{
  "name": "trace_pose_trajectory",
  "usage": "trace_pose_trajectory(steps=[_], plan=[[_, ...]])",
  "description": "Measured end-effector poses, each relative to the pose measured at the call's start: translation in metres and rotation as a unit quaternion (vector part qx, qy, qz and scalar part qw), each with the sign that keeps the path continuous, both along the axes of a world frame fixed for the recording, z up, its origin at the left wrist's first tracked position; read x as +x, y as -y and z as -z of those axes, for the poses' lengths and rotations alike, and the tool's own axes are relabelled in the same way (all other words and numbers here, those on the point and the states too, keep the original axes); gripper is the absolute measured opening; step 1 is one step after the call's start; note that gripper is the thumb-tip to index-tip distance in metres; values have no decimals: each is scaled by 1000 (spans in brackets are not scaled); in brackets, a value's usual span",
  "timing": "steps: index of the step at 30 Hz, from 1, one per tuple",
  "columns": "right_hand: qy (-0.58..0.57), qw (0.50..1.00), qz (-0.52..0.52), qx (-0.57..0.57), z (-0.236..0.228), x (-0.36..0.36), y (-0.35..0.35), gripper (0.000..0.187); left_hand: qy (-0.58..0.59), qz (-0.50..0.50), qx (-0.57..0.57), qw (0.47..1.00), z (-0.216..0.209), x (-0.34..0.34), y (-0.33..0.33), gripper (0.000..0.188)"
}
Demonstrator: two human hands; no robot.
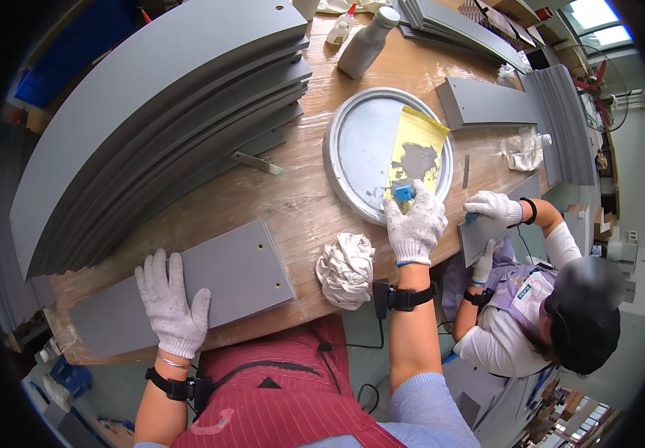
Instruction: The person cleans a stack of gray metal panels on a workbench. They repeatedly wipe the surface with a white cloth and scrub the edges with a blue sponge. The person handles the panels one at a time, flipping them over to clean both sides before stacking them.
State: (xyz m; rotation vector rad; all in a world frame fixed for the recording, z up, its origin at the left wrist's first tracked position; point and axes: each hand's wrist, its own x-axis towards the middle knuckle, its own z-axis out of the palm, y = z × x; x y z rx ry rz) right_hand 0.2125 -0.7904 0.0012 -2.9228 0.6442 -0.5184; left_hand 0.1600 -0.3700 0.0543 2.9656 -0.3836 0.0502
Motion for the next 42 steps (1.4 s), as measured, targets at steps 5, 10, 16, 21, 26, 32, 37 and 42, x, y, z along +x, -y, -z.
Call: trace_pose_trajectory(steps=[5,10,16,21,26,32,37,42], plan=[[46,996,70,-32,7,11,42,41,-9,-1,1,1000,1,2,-1,70],[-4,996,86,-27,9,25,53,39,-26,-7,10,1000,0,3,-1,69],[4,997,64,-48,10,29,53,39,-23,-4,11,1000,1,3,-2,69],[12,996,83,-22,2,27,48,38,-26,-11,6,1000,-2,5,4,70],[-21,997,77,-24,4,26,42,38,-10,-19,-20,1000,4,4,-3,71],[6,994,25,109,21,5,57,37,-8,-35,-66,997,-4,6,-9,70],[-75,997,15,8,-10,13,54,38,-42,-57,-74,995,-2,-9,-14,70],[202,969,-78,119,-82,12,-48,36,-55,-54,-111,991,10,-8,-13,70]])
